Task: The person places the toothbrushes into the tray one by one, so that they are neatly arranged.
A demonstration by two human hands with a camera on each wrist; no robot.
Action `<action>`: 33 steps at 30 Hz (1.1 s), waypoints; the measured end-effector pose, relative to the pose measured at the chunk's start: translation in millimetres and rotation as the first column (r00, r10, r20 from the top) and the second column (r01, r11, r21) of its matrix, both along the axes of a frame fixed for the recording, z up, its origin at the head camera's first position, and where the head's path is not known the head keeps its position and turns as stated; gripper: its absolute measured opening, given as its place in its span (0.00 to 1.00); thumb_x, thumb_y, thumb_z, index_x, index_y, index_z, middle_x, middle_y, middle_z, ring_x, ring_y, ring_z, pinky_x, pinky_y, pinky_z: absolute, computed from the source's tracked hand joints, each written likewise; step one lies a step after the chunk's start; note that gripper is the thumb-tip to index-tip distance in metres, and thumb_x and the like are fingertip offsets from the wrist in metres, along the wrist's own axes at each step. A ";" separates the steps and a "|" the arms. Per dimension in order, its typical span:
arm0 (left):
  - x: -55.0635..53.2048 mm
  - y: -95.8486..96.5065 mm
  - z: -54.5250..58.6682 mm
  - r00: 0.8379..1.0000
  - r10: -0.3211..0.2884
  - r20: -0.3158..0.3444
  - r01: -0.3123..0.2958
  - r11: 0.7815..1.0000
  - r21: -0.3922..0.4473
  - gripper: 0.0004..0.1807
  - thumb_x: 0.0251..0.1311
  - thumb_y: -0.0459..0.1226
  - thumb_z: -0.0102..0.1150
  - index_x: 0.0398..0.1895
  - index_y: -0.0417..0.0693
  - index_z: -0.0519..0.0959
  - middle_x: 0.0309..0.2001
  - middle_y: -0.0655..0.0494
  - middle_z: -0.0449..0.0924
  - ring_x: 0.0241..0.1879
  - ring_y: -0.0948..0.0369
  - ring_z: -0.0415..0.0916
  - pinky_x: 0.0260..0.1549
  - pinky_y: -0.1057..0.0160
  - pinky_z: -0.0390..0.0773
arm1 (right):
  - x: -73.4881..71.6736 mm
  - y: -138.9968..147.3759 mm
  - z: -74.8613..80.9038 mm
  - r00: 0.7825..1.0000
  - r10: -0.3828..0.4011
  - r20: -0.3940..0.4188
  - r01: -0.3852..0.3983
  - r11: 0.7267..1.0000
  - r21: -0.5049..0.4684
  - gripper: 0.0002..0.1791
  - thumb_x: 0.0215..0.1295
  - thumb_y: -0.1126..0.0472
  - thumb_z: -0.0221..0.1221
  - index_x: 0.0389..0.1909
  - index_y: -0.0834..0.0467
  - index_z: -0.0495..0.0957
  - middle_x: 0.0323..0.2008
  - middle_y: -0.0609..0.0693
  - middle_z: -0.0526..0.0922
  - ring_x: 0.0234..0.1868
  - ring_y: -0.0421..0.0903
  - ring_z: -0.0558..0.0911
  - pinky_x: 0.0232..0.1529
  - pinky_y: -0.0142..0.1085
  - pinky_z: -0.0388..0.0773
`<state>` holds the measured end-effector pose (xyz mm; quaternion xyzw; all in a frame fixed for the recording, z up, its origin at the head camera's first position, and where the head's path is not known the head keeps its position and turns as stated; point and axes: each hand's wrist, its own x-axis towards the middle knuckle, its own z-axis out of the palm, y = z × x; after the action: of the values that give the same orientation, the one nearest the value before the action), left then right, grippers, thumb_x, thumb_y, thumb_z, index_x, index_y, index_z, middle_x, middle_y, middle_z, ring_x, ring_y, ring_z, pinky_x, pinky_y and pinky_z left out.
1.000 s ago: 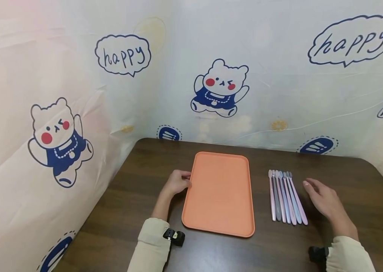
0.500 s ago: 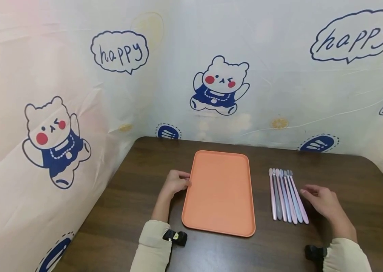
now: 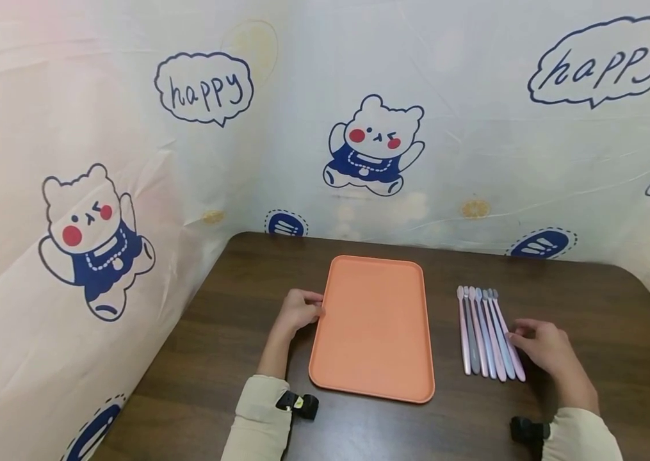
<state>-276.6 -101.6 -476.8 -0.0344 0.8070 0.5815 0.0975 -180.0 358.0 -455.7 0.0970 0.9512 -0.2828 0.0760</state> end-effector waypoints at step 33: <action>1.2 -1.1 0.2 1.000 0.009 -0.004 -0.009 1.000 0.013 0.17 0.52 0.22 0.62 0.47 0.28 0.84 0.40 0.39 0.87 0.33 0.62 0.80 0.35 0.63 0.84 | -15.3 -3.9 3.2 0.989 -0.078 0.125 0.092 0.989 -0.112 0.20 0.66 0.58 0.61 0.45 0.74 0.80 0.32 0.59 0.84 0.30 0.42 0.81 0.31 0.34 0.83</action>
<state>-275.4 -102.6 -476.5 -0.0363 0.8033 0.5871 0.0934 -195.3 354.0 -452.6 0.1495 0.9217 -0.3349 0.1265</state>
